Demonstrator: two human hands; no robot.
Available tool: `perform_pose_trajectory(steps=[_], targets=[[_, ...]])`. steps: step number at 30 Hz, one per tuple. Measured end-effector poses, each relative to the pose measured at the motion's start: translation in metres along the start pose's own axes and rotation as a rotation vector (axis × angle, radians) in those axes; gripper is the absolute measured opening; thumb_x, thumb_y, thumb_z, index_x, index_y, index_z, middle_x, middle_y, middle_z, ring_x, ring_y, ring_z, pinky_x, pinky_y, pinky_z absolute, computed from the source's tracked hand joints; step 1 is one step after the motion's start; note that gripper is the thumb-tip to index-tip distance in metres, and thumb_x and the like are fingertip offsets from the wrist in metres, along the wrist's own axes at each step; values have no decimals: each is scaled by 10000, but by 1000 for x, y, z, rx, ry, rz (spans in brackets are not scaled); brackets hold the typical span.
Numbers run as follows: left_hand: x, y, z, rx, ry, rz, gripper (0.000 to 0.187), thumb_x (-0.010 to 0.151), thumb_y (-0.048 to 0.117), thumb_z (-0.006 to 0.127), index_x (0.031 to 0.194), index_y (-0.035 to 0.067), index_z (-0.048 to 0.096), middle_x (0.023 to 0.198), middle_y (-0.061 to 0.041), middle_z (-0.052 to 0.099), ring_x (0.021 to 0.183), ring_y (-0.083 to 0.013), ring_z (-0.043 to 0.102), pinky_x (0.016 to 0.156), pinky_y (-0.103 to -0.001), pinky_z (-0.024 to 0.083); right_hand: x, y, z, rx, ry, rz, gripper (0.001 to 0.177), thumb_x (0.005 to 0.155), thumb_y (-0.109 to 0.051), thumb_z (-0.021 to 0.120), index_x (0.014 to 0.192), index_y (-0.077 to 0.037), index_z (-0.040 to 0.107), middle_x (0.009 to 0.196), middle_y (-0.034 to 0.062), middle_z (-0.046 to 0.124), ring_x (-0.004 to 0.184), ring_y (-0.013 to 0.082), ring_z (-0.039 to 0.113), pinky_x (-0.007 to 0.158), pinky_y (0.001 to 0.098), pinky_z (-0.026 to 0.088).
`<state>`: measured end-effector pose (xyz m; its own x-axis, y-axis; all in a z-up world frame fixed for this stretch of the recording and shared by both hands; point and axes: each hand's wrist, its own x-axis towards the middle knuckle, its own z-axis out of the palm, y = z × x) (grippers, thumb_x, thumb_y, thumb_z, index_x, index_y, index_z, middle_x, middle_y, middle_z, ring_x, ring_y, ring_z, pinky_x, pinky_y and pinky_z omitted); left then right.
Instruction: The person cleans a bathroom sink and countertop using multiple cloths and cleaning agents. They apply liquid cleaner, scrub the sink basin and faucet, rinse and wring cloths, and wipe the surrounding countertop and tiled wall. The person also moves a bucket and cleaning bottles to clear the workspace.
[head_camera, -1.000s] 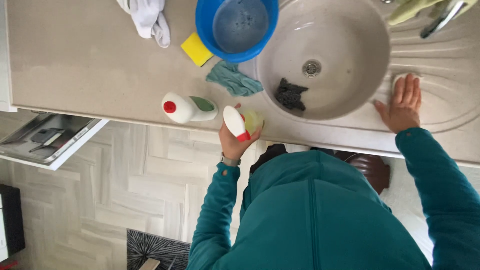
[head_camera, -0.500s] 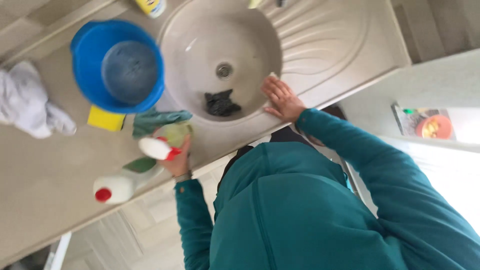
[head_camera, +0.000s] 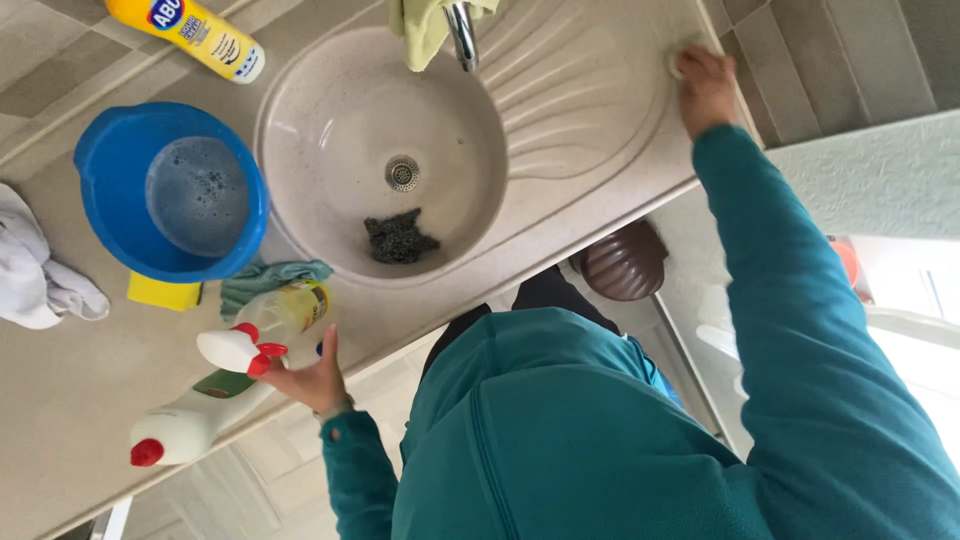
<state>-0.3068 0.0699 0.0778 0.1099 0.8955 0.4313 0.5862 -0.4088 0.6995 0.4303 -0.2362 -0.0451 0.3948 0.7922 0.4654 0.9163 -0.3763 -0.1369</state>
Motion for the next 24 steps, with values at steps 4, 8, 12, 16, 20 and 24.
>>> perform_pose_trajectory(steps=[4,8,12,16,20,24], targets=[[-20,94,-13,-40,73,-70,910,901,141,874,1563,10,264,1594,-239,324,1480,-429,361,1258,-620,319,-42,-39,-46,83,-59,93,408,996,91,512,1368,44,673,1342,274,596,1083,495,537,921,570,437],[-40,101,-12,167,136,172,543,968,225,703,1362,-40,441,1477,-265,412,1405,-484,398,1172,-639,290,-123,-60,63,590,224,269,484,961,-273,431,1300,-71,711,1230,217,540,1150,399,563,992,502,425],[-40,63,33,89,-98,621,390,900,323,740,1238,128,728,1392,-208,637,1294,-409,576,1131,-635,324,-91,-247,108,736,75,289,195,1001,-121,672,1154,-68,781,1224,150,597,906,306,696,810,382,576],[-23,99,106,-36,-177,702,275,851,190,688,1120,205,746,1381,-59,675,1291,-279,592,1163,-591,349,-25,-331,38,680,-44,198,348,962,-174,706,1304,-225,745,1261,66,526,936,282,717,868,412,617],[-2,148,119,-158,-172,852,211,921,139,611,1037,213,770,1342,-45,714,1229,-243,661,1140,-579,420,-88,-143,72,943,-33,22,290,998,-118,676,1278,-96,747,1247,140,605,1222,355,582,1096,485,439],[-19,140,102,-241,-232,764,195,955,96,564,958,174,743,1352,-68,709,1186,-248,691,1120,-529,446,-90,-65,16,226,72,262,407,961,-175,844,1353,-121,746,1335,56,446,868,309,747,830,400,636]])
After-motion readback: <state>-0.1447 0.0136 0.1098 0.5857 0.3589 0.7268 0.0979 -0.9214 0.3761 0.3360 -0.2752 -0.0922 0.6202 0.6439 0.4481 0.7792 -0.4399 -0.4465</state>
